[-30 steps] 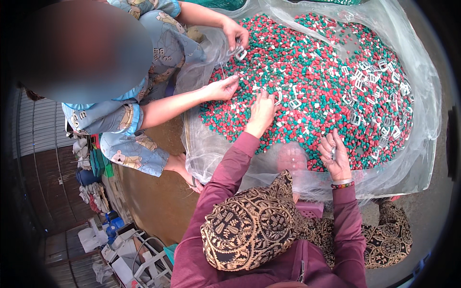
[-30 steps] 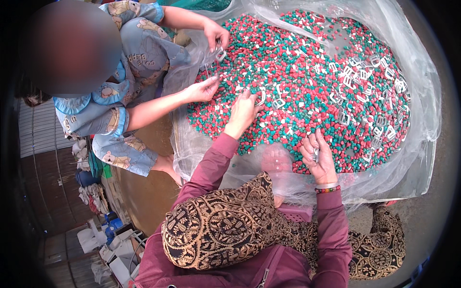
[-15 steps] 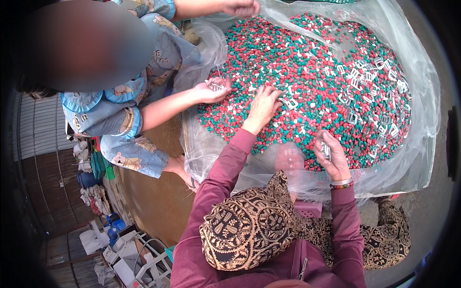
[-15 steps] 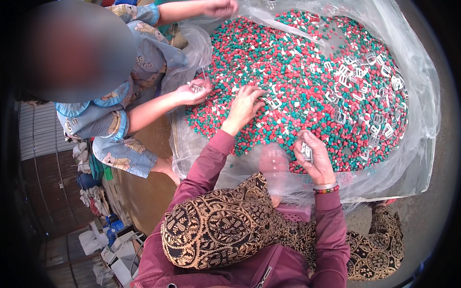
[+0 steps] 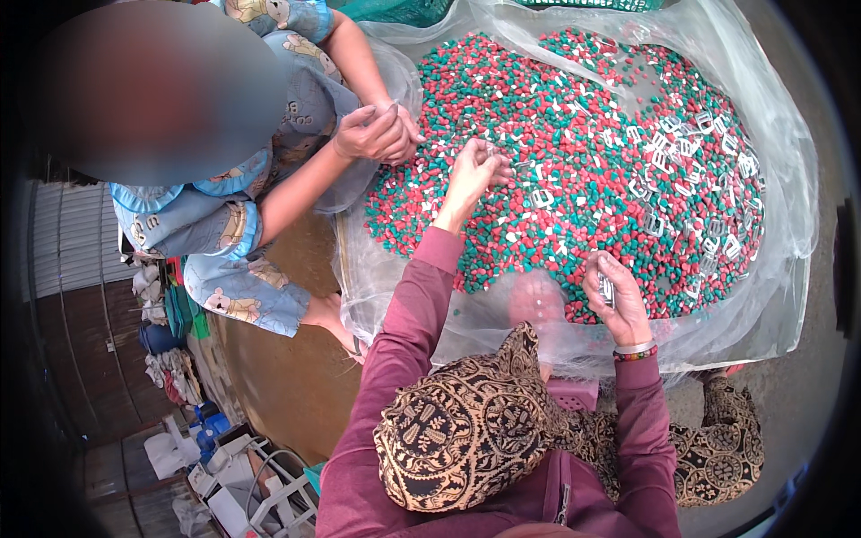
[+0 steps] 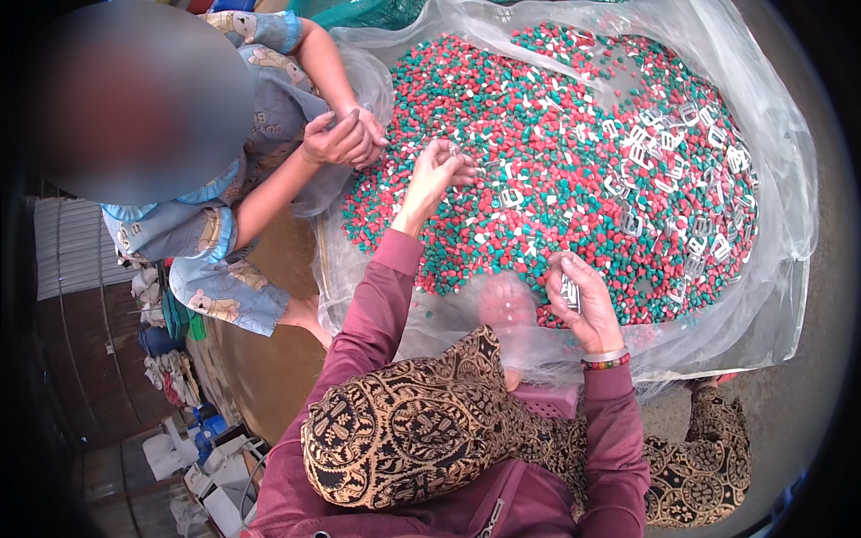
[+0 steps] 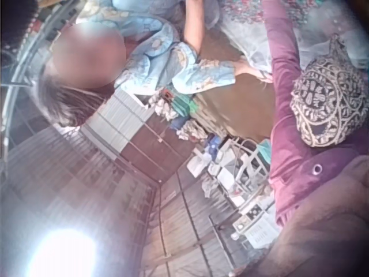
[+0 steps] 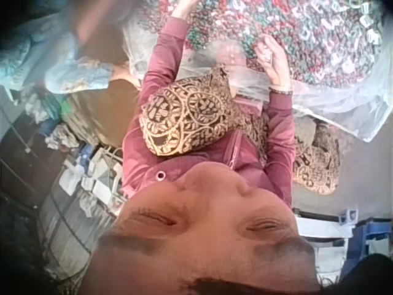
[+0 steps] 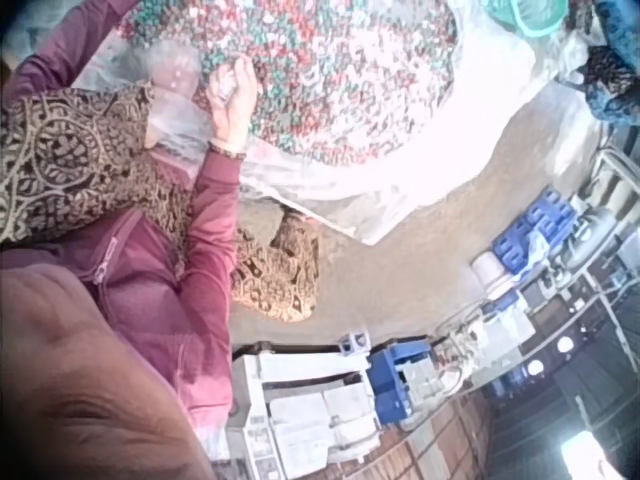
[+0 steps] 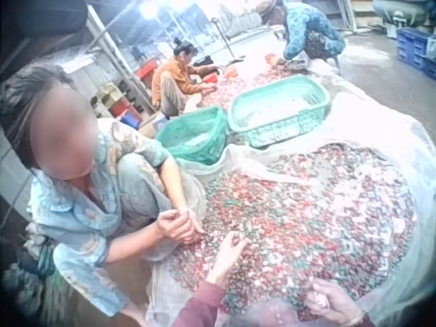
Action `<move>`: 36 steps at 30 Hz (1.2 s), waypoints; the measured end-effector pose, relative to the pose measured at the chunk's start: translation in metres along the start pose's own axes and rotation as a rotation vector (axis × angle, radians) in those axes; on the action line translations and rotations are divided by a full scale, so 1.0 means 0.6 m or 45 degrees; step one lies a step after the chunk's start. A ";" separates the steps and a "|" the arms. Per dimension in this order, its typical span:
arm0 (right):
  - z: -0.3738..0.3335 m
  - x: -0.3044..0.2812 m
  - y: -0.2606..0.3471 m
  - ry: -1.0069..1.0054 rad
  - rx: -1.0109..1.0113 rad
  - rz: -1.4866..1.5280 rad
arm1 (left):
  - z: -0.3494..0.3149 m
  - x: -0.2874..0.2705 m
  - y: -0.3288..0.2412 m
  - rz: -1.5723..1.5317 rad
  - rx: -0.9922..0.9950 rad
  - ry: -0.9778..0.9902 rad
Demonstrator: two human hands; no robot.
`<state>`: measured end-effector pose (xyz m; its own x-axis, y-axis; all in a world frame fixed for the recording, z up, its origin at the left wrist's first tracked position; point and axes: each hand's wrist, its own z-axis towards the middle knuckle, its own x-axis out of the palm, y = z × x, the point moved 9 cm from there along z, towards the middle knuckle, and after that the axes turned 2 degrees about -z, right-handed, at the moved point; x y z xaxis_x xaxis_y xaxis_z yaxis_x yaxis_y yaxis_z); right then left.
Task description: The person sorts small red, green, and white plastic bottle caps from a large pile on a plastic sheet. They pick up caps by hand and place them into a nearby green basket. A coworker also sorts caps at the same table.
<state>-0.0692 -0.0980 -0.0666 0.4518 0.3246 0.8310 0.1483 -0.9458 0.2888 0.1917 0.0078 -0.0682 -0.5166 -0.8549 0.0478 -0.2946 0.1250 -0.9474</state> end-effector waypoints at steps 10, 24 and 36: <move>-0.022 -0.086 -0.012 -0.274 -0.069 0.124 | 0.044 0.072 0.042 1.693 0.438 -0.027; -0.014 -0.090 0.020 -0.212 -0.157 0.094 | 0.070 0.076 0.028 1.742 0.392 0.025; -0.003 -0.054 0.032 -0.348 -0.061 0.441 | -0.223 0.349 -0.076 0.956 0.796 0.964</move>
<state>-0.0829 -0.1265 -0.0873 0.6845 -0.0316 0.7283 -0.0912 -0.9949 0.0426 -0.0109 -0.1094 0.0273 -0.7882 -0.1424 -0.5987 0.6026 0.0188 -0.7978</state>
